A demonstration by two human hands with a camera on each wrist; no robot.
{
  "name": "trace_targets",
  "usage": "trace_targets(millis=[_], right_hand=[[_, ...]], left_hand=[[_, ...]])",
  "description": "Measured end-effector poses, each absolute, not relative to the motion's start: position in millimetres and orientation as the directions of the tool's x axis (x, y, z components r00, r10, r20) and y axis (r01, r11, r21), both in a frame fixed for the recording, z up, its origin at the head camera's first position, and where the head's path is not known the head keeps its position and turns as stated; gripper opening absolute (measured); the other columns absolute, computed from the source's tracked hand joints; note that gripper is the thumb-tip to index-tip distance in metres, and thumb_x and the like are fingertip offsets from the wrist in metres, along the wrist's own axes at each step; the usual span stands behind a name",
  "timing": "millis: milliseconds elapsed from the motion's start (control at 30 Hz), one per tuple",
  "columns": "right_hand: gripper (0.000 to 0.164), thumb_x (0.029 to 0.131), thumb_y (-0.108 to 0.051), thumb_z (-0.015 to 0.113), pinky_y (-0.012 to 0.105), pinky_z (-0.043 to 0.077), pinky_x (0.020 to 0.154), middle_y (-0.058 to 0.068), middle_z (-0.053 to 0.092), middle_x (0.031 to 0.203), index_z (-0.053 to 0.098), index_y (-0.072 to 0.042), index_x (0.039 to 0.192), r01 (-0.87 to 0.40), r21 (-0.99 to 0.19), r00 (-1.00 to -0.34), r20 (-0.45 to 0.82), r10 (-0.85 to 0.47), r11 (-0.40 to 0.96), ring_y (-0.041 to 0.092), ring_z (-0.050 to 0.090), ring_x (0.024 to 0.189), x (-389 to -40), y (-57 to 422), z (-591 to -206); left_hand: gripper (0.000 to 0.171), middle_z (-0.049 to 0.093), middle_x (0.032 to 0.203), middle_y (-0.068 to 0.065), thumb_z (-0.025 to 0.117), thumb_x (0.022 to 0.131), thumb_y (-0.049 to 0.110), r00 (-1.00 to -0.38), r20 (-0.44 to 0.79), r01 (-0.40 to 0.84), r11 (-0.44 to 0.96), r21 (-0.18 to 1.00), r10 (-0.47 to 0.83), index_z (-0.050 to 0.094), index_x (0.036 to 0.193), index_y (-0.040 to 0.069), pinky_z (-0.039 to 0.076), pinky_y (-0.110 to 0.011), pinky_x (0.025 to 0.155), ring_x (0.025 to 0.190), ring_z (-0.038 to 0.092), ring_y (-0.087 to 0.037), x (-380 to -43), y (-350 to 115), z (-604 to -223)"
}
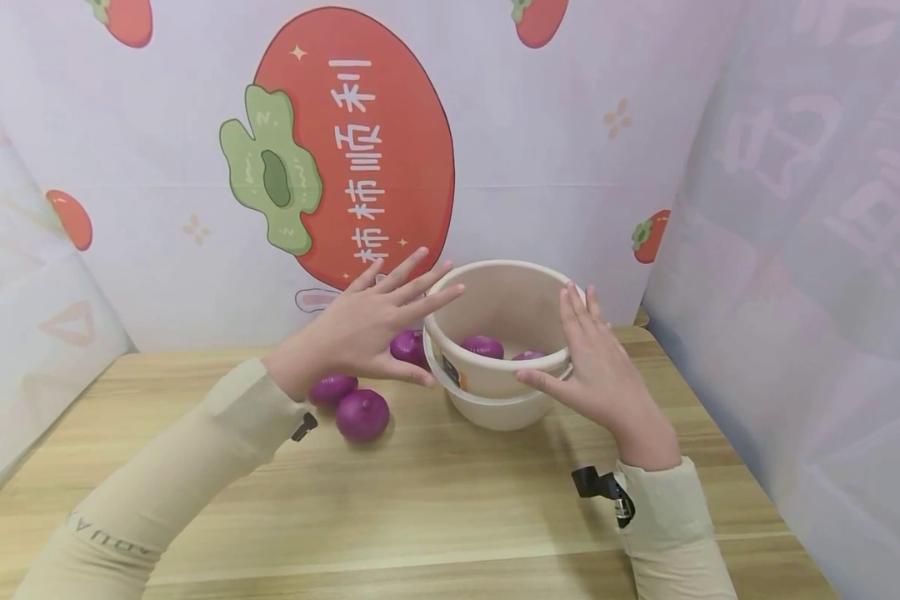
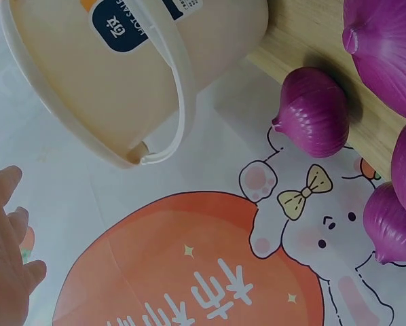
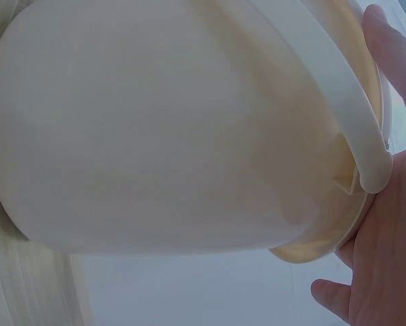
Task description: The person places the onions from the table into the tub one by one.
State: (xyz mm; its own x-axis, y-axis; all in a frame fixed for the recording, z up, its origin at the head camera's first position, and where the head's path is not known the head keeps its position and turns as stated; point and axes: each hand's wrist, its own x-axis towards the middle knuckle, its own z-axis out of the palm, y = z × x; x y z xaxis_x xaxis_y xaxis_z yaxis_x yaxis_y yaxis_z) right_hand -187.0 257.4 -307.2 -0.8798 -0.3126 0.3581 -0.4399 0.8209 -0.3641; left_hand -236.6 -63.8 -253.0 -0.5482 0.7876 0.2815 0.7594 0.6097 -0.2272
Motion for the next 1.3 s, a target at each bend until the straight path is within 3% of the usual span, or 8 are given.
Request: trace_targets(millis=[400, 633, 1300], right_hand=[[0.113, 0.086, -0.053, 0.071, 0.065, 0.012, 0.120, 0.014, -0.001, 0.167, 0.000, -0.004, 0.159, -0.444, -0.358, -0.877, 0.359, -0.318, 0.821, 0.032, -0.014, 0.155, -187, 256, -307], [0.113, 0.086, -0.052, 0.071, 0.063, 0.011, 0.121, 0.015, 0.001, 0.167, 0.000, -0.004, 0.158, -0.444, -0.355, -0.877, 0.361, -0.317, 0.822, 0.031, -0.014, 0.155, -187, 257, -306], [0.112, 0.086, -0.052, 0.072, 0.064, 0.011, 0.120, 0.015, 0.001, 0.167, 0.001, -0.004, 0.159, -0.447, -0.355, -0.875, 0.365, -0.319, 0.821, 0.032, -0.013, 0.155, -187, 256, -308]], left_hand=[[0.103, -0.004, 0.168, 0.009, 0.048, 0.078, 0.086, -0.553, 0.295, 0.756, 0.619, -0.215, 0.779, 0.006, 0.159, 0.038, 0.010, -0.065, 0.121, 0.156, -0.010, -0.023, -236, -73, -259], [0.103, 0.000, 0.168, 0.009, 0.050, 0.078, 0.085, -0.550, 0.312, 0.761, 0.619, -0.196, 0.775, 0.009, 0.160, 0.037, 0.017, -0.066, 0.119, 0.156, -0.008, -0.022, -237, -81, -267], [0.103, 0.008, 0.169, 0.004, 0.054, 0.078, 0.083, -0.588, 0.300, 0.746, 0.647, -0.158, 0.751, 0.013, 0.159, 0.036, 0.009, -0.062, 0.122, 0.157, -0.005, -0.023, -237, -99, -281]])
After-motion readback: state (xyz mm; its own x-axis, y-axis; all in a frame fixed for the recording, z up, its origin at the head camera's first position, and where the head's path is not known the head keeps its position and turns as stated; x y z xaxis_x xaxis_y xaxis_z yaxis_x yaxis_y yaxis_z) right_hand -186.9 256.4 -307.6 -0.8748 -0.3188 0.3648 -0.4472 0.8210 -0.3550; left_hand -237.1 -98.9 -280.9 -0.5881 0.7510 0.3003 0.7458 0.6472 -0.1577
